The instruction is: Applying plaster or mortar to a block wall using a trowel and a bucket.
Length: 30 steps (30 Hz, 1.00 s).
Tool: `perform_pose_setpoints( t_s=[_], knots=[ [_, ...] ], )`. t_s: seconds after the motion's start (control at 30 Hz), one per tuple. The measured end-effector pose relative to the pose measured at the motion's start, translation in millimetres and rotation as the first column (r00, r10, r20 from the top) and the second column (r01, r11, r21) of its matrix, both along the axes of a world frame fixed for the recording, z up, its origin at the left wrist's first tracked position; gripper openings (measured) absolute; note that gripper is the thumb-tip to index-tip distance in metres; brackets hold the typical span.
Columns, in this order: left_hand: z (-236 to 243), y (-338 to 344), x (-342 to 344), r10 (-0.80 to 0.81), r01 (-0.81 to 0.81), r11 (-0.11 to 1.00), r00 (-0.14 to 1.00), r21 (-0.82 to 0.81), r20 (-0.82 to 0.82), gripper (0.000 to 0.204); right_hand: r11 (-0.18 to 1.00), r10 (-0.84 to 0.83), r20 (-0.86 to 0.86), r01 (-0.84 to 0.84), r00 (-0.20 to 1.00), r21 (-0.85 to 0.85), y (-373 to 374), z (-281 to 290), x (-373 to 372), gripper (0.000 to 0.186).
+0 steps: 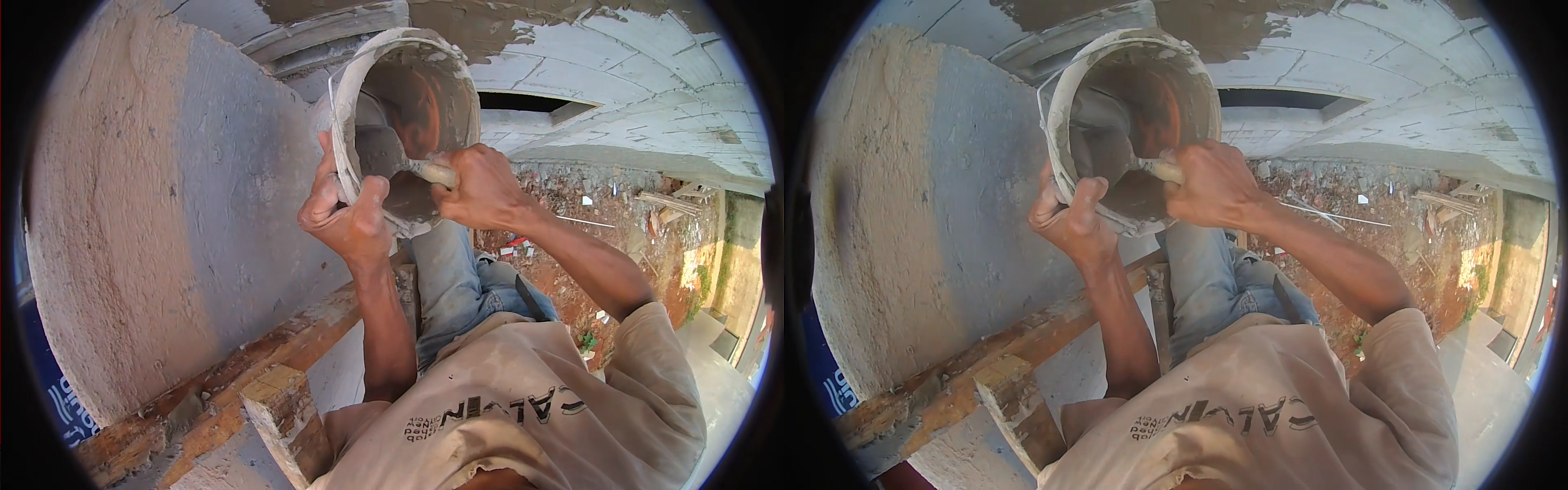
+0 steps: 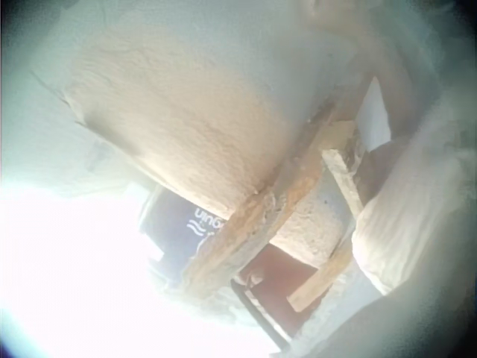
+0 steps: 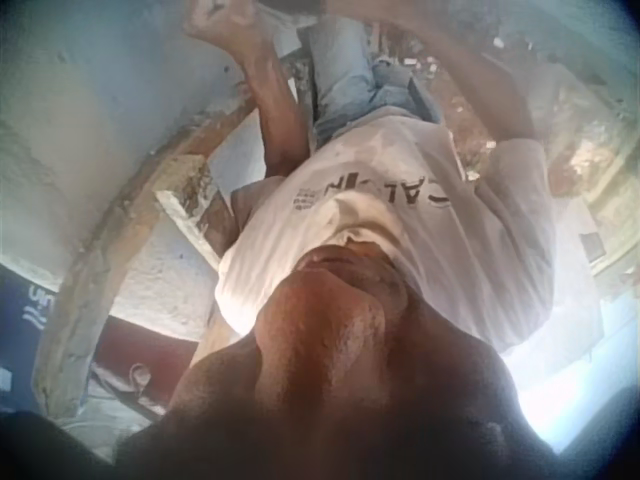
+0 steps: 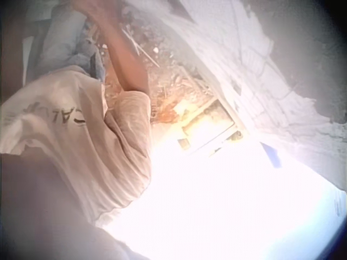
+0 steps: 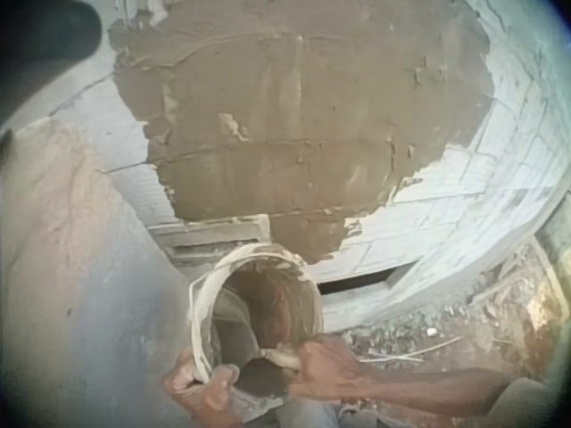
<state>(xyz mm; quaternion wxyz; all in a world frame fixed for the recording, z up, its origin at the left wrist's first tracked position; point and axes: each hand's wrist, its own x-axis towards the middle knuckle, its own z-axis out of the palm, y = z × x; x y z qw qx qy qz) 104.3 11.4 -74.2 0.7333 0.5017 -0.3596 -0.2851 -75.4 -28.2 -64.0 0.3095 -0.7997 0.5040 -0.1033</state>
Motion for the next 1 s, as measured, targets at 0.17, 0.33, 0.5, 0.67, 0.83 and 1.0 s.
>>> perform_pose_setpoints(
  t_s=[0.17,0.33,0.5,0.67,0.83,1.0],
  knots=[
    [-6,-2,8,0.140,-0.136,0.990,0.980,0.041,-0.138,0.013,0.947,-0.243,0.243,0.176,0.939,0.269,0,3,-3,0.038],
    [-27,-11,18,0.171,-0.139,0.985,0.816,0.101,-0.553,0.030,0.960,-0.234,0.324,0.165,0.917,0.228,-29,0,-23,0.035],
    [-64,-6,29,0.220,-0.105,0.972,0.718,0.210,-0.660,0.056,0.985,-0.166,0.320,0.143,0.933,0.093,-91,-9,-13,0.032],
    [-68,5,35,0.276,-0.119,0.954,0.700,0.274,-0.659,0.057,0.998,-0.043,0.254,0.032,0.966,0.048,-171,-3,56,0.036],
    [-73,10,33,0.312,-0.114,0.932,0.737,0.344,-0.599,0.055,0.962,0.034,0.264,-0.103,0.964,0.254,-245,-9,136,0.034],
    [-72,11,33,0.356,-0.142,0.909,0.754,0.392,-0.553,0.052,0.902,0.092,0.396,-0.245,0.914,0.354,-291,-10,144,0.043]
  ],
)
